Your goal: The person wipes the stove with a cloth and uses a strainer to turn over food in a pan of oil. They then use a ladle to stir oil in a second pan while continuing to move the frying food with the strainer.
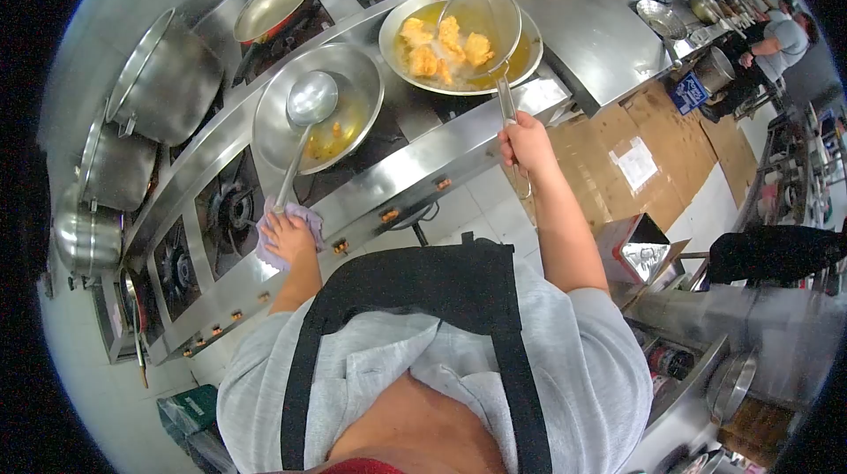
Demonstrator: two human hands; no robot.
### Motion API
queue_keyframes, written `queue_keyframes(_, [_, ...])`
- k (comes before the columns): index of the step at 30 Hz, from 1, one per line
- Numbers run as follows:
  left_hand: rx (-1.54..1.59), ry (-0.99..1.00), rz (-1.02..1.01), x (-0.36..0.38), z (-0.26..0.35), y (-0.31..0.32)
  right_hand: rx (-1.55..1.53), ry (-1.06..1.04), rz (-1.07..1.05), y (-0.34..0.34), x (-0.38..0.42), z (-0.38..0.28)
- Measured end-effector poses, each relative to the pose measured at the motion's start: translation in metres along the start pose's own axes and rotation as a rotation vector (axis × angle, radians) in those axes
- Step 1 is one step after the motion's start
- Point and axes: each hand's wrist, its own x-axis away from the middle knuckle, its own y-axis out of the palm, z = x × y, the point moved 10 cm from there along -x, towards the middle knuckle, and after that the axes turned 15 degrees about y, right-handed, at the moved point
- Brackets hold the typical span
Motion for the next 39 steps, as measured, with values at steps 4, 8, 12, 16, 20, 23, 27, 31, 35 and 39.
queue_keyframes(4, [0.000,-0.008,-0.010,0.000,0.000,0.002,0.214,-0.049,0.185,-0.005,-0.008,0.003])
queue_keyframes(8, [-0.026,0.008,0.006,0.002,-0.001,0.003,0.377,-0.111,0.272,0.002,-0.014,0.005])
queue_keyframes(12, [0.014,-0.012,-0.031,0.000,0.001,-0.004,0.760,-0.310,0.474,0.009,-0.014,-0.005])
queue_keyframes(16, [0.027,0.001,-0.013,0.000,-0.001,-0.001,0.908,-0.294,0.553,0.032,0.015,-0.021])
queue_keyframes(20, [0.059,0.012,0.029,0.003,0.001,-0.006,0.989,-0.289,0.559,0.039,0.020,-0.026])
queue_keyframes(23, [0.071,0.011,0.025,0.002,0.000,-0.005,0.973,-0.353,0.599,0.040,0.032,-0.032])
queue_keyframes(27, [0.099,0.003,-0.019,0.002,0.000,-0.005,0.907,-0.385,0.595,0.040,0.042,-0.037])
queue_keyframes(31, [0.091,0.006,-0.019,0.001,0.000,-0.005,0.810,-0.312,0.550,0.033,0.041,-0.038])
queue_keyframes(35, [0.082,0.015,-0.013,0.001,0.000,-0.003,0.880,-0.401,0.696,0.021,0.047,-0.056])
queue_keyframes(39, [0.064,0.022,-0.003,0.002,0.002,-0.006,0.906,-0.360,0.862,-0.011,0.030,-0.060])
